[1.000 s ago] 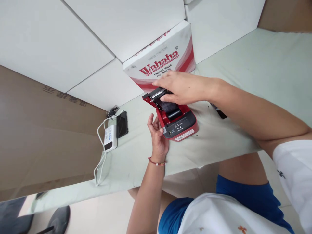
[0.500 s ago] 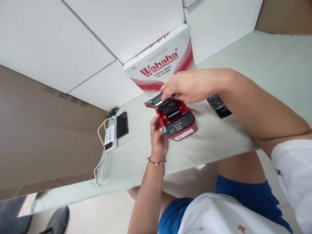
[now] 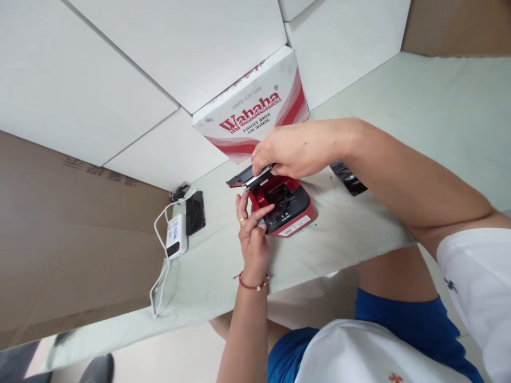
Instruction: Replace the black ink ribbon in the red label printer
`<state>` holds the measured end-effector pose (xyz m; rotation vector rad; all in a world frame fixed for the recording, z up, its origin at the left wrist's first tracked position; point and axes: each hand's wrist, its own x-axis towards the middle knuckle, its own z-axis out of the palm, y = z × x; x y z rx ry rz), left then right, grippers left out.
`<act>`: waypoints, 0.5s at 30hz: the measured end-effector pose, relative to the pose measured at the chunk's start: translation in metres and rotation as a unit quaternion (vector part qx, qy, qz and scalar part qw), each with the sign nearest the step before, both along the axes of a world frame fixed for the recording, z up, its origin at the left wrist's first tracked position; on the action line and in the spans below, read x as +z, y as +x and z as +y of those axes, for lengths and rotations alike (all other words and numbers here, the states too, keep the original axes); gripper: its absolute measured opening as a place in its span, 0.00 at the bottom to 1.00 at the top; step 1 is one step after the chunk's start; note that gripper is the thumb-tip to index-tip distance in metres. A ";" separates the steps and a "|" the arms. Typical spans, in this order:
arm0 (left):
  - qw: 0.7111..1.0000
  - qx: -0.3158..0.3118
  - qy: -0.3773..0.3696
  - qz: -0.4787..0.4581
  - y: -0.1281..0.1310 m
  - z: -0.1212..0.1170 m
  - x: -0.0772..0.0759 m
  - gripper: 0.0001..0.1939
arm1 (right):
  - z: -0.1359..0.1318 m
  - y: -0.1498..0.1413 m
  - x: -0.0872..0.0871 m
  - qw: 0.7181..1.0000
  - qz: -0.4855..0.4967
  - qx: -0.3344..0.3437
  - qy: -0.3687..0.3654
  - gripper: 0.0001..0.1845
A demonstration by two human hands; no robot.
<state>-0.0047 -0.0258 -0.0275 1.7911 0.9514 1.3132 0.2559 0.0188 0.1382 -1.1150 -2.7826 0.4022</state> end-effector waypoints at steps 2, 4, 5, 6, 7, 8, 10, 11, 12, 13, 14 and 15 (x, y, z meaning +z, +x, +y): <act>0.999 0.008 0.042 0.005 0.001 -0.013 0.002 0.13 | -0.004 -0.001 0.004 1.000 -0.012 0.003 0.021 0.25; 0.997 0.016 0.070 0.018 0.003 -0.024 0.003 0.11 | -0.007 -0.001 0.007 0.999 -0.011 -0.006 0.037 0.24; 0.995 0.020 0.084 0.040 0.004 -0.029 0.004 0.10 | -0.009 -0.001 0.007 0.999 -0.011 -0.007 0.039 0.24; 0.992 0.024 0.104 0.063 0.004 -0.033 0.005 0.11 | -0.010 -0.001 0.007 0.999 -0.014 -0.011 0.038 0.23; 0.988 0.030 0.126 0.088 0.004 -0.037 0.005 0.13 | -0.011 -0.001 0.007 0.999 -0.016 -0.015 0.034 0.21; 0.982 0.038 0.150 0.111 0.004 -0.040 0.006 0.15 | -0.012 -0.002 0.007 0.999 -0.019 -0.019 0.027 0.19; 0.968 0.060 0.194 0.144 0.004 -0.047 0.007 0.18 | -0.015 -0.003 0.006 0.999 -0.037 -0.012 0.006 0.17; 0.963 0.073 0.211 0.151 0.003 -0.049 0.007 0.19 | -0.017 -0.005 0.006 0.998 -0.056 -0.004 -0.007 0.16; 0.960 0.082 0.222 0.149 0.003 -0.051 0.008 0.20 | -0.019 -0.006 0.006 0.997 -0.078 0.001 -0.017 0.16; 0.961 0.088 0.224 0.136 0.004 -0.051 0.008 0.20 | -0.021 -0.008 0.006 0.994 -0.103 0.001 -0.025 0.15; 0.966 0.090 0.217 0.113 0.004 -0.050 0.009 0.21 | -0.023 -0.011 0.007 0.992 -0.124 -0.002 -0.030 0.14; 0.973 0.094 0.198 0.078 0.004 -0.048 0.010 0.22 | -0.024 -0.013 0.007 0.990 -0.138 -0.006 -0.030 0.13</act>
